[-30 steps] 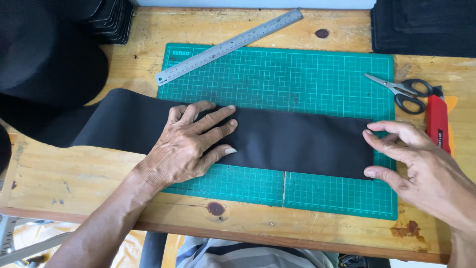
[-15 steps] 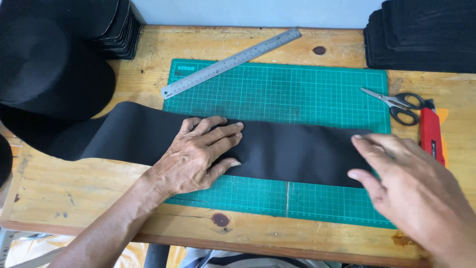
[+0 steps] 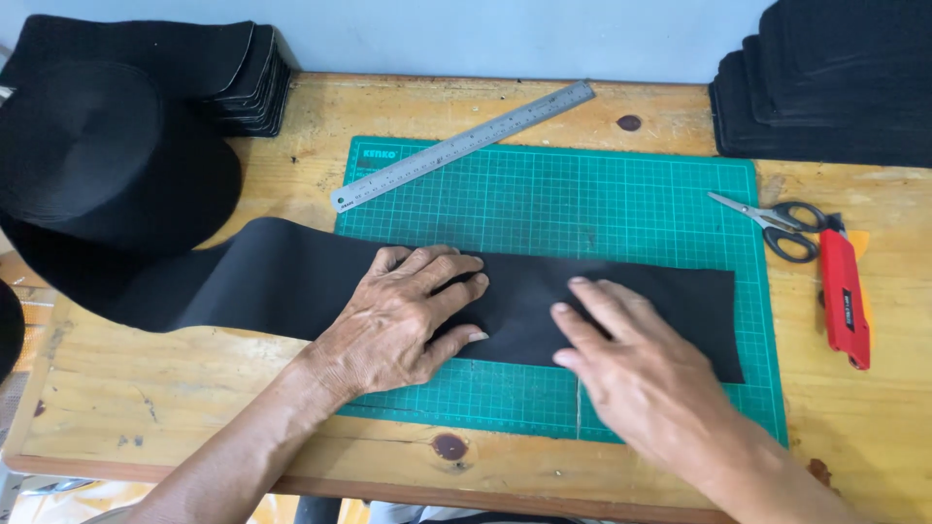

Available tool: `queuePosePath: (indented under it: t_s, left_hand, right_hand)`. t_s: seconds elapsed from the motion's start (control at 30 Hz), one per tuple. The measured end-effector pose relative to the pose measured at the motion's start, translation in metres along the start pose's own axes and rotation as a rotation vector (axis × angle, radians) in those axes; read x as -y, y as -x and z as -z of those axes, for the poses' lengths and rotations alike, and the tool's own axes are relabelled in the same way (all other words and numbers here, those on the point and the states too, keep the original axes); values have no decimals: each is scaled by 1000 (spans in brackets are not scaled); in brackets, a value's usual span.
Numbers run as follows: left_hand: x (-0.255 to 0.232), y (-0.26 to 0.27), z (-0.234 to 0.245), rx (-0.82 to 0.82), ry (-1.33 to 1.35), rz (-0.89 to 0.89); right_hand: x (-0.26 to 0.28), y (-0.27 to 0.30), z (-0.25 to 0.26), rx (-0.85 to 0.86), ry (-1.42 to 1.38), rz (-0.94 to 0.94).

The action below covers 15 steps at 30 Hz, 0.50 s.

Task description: The person uses scissors to trim the edges of a black fabric strip on a green cutting mat. They then place the cut piece aside and measure the remaining strip with a metal ruler.

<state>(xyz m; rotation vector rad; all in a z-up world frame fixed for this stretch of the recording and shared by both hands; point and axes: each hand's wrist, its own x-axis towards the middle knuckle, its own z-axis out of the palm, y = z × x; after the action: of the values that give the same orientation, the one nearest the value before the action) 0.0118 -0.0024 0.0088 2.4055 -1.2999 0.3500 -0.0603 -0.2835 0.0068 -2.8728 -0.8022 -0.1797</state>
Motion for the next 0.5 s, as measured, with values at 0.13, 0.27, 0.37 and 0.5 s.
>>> queuePosePath:
  t_s: [0.13, 0.27, 0.37, 0.5]
  left_hand:
    - [2, 3, -4, -33, -19, 14]
    - [3, 5, -7, -22, 26, 32]
    - [2, 8, -9, 9, 107, 104]
    - [4, 9, -9, 46, 196, 172]
  right_hand:
    - [-35, 19, 13, 26, 135, -260]
    - [-53, -26, 30, 162, 128, -275]
    - [-64, -90, 13, -18, -29, -7]
    - [-75, -184, -18, -52, 55, 89]
